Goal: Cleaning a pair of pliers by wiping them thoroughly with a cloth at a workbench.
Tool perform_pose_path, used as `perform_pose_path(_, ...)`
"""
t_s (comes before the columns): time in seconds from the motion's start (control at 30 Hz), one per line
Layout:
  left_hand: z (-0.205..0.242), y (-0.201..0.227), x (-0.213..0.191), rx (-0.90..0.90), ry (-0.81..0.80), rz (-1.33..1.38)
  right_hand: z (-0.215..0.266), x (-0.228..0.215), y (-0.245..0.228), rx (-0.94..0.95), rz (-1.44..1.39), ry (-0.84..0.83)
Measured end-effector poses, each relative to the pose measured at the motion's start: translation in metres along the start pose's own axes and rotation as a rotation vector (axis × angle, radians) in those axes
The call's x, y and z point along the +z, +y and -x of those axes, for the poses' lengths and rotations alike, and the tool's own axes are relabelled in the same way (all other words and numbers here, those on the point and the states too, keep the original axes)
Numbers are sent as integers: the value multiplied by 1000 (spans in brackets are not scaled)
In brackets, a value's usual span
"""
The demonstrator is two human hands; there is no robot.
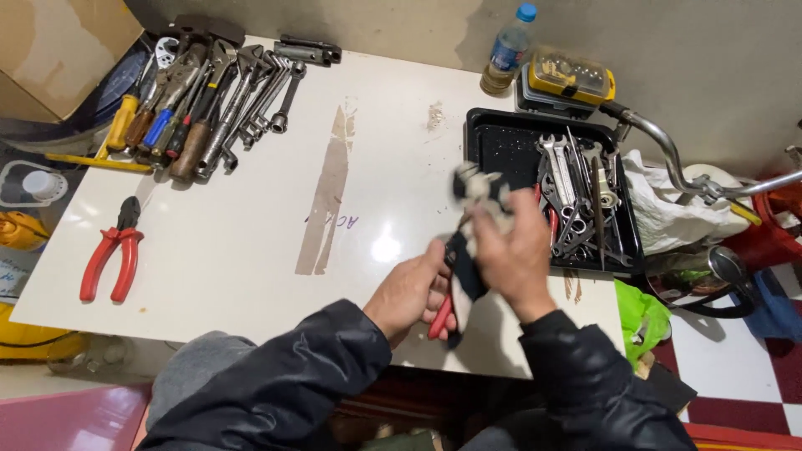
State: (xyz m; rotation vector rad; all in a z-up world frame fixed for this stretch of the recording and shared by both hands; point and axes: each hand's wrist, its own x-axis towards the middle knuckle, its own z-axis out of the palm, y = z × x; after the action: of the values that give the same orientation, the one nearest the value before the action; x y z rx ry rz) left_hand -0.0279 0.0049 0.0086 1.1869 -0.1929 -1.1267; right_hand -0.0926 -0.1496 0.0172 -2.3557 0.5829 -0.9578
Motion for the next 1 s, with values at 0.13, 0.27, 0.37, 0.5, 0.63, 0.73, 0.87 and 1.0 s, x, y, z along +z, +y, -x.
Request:
perform_pose_path(0.13, -1, 9, -4, 19, -67, -17, -18, -23, -18, 208, -161, 149)
perform_pose_path(0.27, -4, 21, -8, 47, -17, 36, 3, -24, -31, -35, -165, -12)
perform_pose_path(0.37, -6, 10, -7, 63, -11, -37, 20, 15, 7, -256, -2, -81)
perform_pose_path(0.5, 3, 8, -1, 18, -56, -2, -11, 4, 2, -205, 5, 61)
perform_pose_path(0.63, 0, 10, -8, 59, -7, 14, 18, 7, -16, -195, -10, 19)
perform_pose_path(0.73, 4, 10, -7, 61, 39, 11, 19, 18, -7, -216, -24, -37)
perform_pose_path(0.87, 14, 15, -1, 65, -57, -40, -15, -4, -6, -83, -74, 92)
perform_pose_path(1.0, 5, 17, -8, 86, -18, -3, -15, -23, -6, 57, -178, 134)
